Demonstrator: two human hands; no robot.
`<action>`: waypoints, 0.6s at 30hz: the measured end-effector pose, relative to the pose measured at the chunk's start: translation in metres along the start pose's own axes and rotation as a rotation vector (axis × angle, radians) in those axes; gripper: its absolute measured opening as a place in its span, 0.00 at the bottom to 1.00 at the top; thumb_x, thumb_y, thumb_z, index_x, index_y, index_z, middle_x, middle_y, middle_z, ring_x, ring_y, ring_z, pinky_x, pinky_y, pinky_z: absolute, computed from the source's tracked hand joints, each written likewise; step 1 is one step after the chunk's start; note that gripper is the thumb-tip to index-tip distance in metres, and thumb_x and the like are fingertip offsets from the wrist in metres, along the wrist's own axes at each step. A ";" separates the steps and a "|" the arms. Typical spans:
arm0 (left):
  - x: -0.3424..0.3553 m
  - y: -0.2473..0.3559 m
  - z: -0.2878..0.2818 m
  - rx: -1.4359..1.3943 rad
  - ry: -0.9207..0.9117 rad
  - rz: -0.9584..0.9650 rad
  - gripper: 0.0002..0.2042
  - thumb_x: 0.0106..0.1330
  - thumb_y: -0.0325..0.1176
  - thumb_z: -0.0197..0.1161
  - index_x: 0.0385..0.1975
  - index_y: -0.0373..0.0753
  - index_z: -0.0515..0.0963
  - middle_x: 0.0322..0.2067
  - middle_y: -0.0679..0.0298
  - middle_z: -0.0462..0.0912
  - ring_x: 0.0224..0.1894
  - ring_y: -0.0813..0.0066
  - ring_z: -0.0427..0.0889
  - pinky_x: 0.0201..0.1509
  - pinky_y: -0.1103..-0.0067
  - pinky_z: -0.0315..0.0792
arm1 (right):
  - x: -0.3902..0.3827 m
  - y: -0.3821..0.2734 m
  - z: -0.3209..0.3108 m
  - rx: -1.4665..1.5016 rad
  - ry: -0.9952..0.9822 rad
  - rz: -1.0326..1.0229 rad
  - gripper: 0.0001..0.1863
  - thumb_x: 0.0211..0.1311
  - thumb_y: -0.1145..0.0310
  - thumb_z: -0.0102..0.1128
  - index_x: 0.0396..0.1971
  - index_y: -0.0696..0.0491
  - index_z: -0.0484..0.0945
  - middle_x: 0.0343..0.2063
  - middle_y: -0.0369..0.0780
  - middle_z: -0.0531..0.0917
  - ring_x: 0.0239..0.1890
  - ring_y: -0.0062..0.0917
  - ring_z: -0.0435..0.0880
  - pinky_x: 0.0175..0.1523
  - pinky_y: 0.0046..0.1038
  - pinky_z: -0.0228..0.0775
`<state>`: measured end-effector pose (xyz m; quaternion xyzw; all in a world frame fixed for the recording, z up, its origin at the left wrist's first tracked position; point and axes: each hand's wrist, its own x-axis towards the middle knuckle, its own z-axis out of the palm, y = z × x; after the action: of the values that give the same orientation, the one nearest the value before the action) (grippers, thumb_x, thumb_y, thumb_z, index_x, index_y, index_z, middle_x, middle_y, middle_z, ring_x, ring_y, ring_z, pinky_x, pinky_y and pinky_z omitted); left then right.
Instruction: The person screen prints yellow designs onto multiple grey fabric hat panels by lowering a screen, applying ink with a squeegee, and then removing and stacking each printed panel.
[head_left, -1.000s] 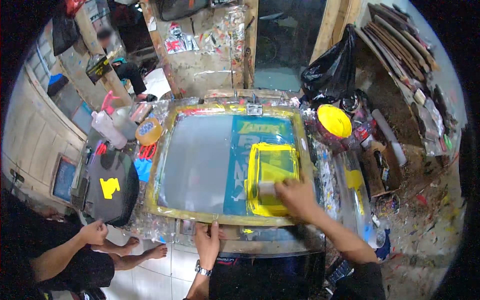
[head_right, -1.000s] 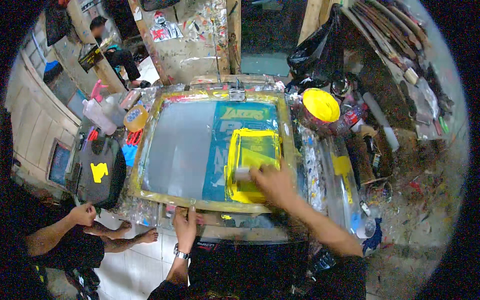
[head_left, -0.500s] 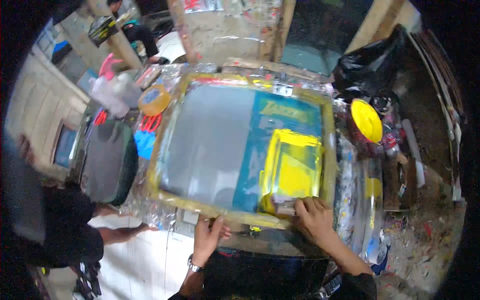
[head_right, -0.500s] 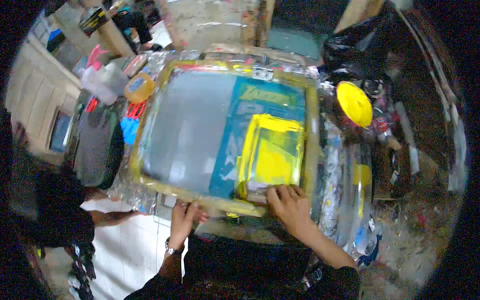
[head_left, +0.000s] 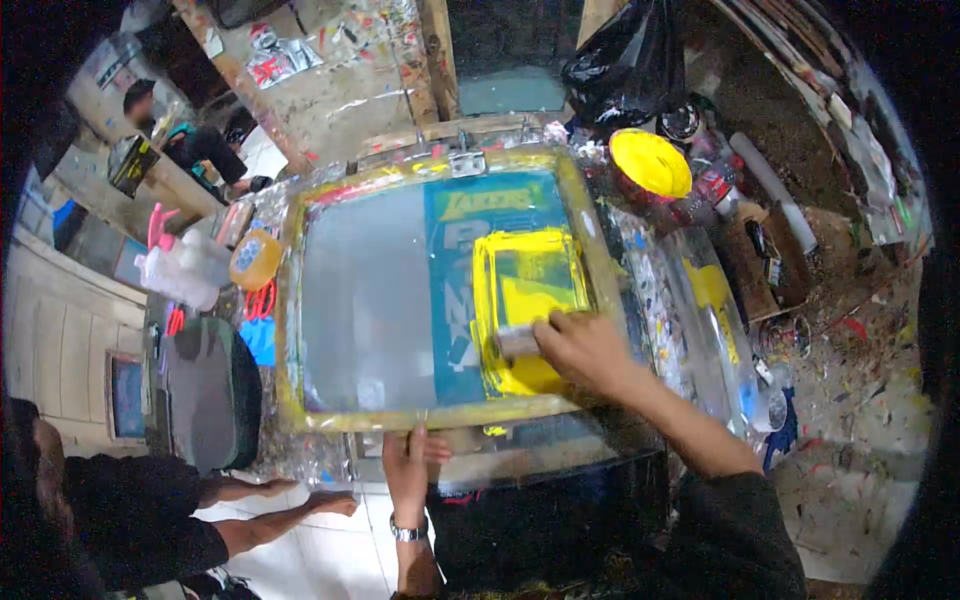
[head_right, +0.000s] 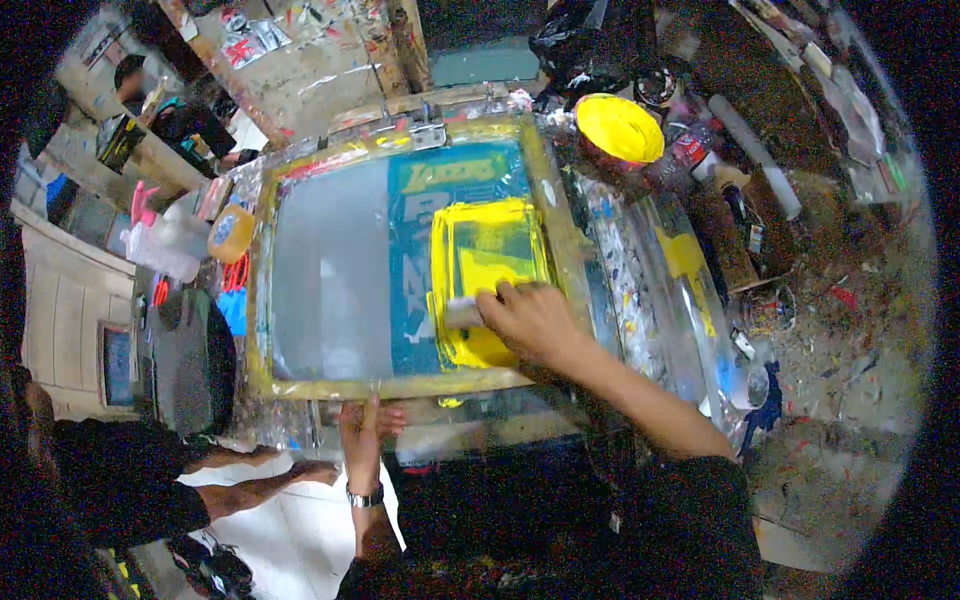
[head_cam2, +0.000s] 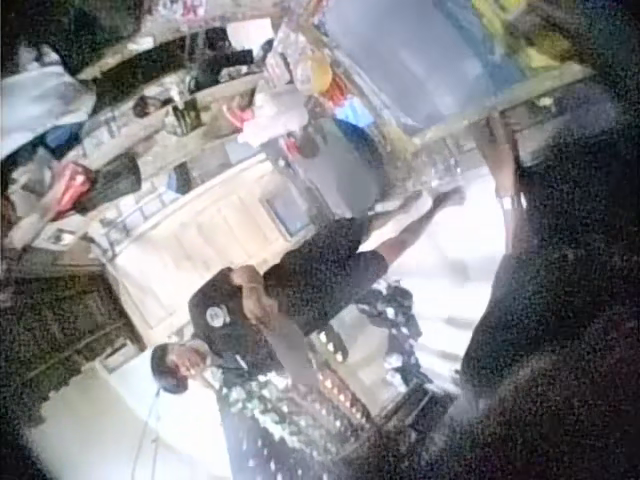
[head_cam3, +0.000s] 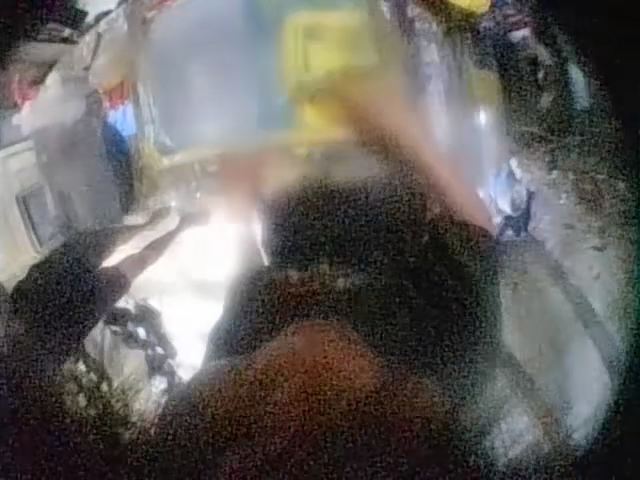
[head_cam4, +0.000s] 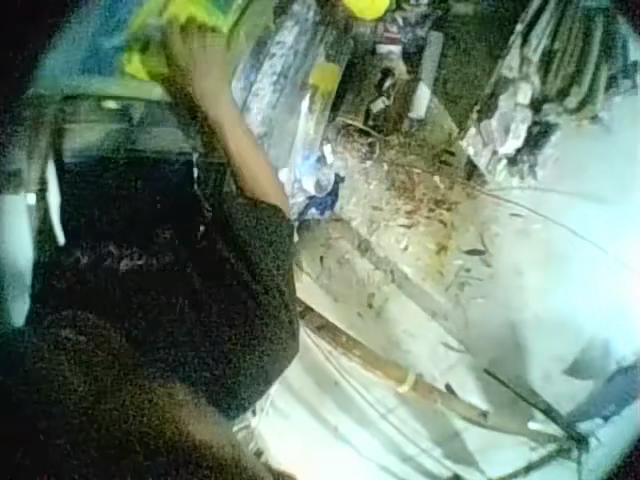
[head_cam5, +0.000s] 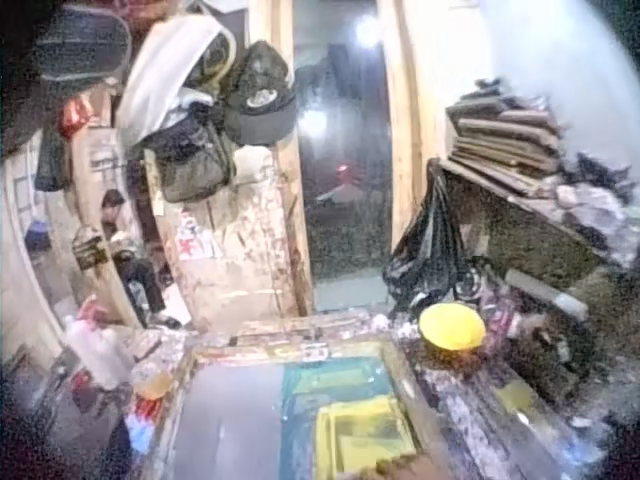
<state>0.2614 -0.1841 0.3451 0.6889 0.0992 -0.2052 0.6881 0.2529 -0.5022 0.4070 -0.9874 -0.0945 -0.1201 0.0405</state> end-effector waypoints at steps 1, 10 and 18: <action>0.002 0.003 0.004 -0.024 -0.020 0.011 0.14 0.73 0.36 0.56 0.46 0.31 0.65 0.26 0.52 0.82 0.25 0.68 0.84 0.26 0.78 0.79 | -0.018 -0.013 -0.003 0.029 -0.013 -0.011 0.11 0.57 0.63 0.60 0.36 0.51 0.71 0.26 0.41 0.79 0.28 0.37 0.84 0.33 0.41 0.74; -0.021 0.037 0.000 -0.004 0.023 0.292 0.14 0.75 0.38 0.52 0.42 0.31 0.65 0.27 0.53 0.83 0.25 0.69 0.83 0.29 0.78 0.79 | -0.030 -0.069 -0.063 -0.066 0.379 0.185 0.20 0.58 0.48 0.63 0.32 0.51 0.74 0.29 0.37 0.77 0.38 0.32 0.79 0.64 0.54 0.54; -0.007 0.120 0.089 0.563 0.329 0.943 0.40 0.65 0.50 0.63 0.64 0.25 0.55 0.63 0.38 0.61 0.65 0.51 0.66 0.68 0.58 0.61 | 0.086 -0.007 -0.188 -0.283 0.716 0.072 0.27 0.56 0.38 0.60 0.22 0.51 0.75 0.20 0.43 0.79 0.26 0.36 0.80 0.37 0.39 0.68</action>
<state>0.2928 -0.2750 0.4595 0.8381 -0.1717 0.2154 0.4708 0.2906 -0.4998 0.6108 -0.8816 -0.0219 -0.4675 -0.0617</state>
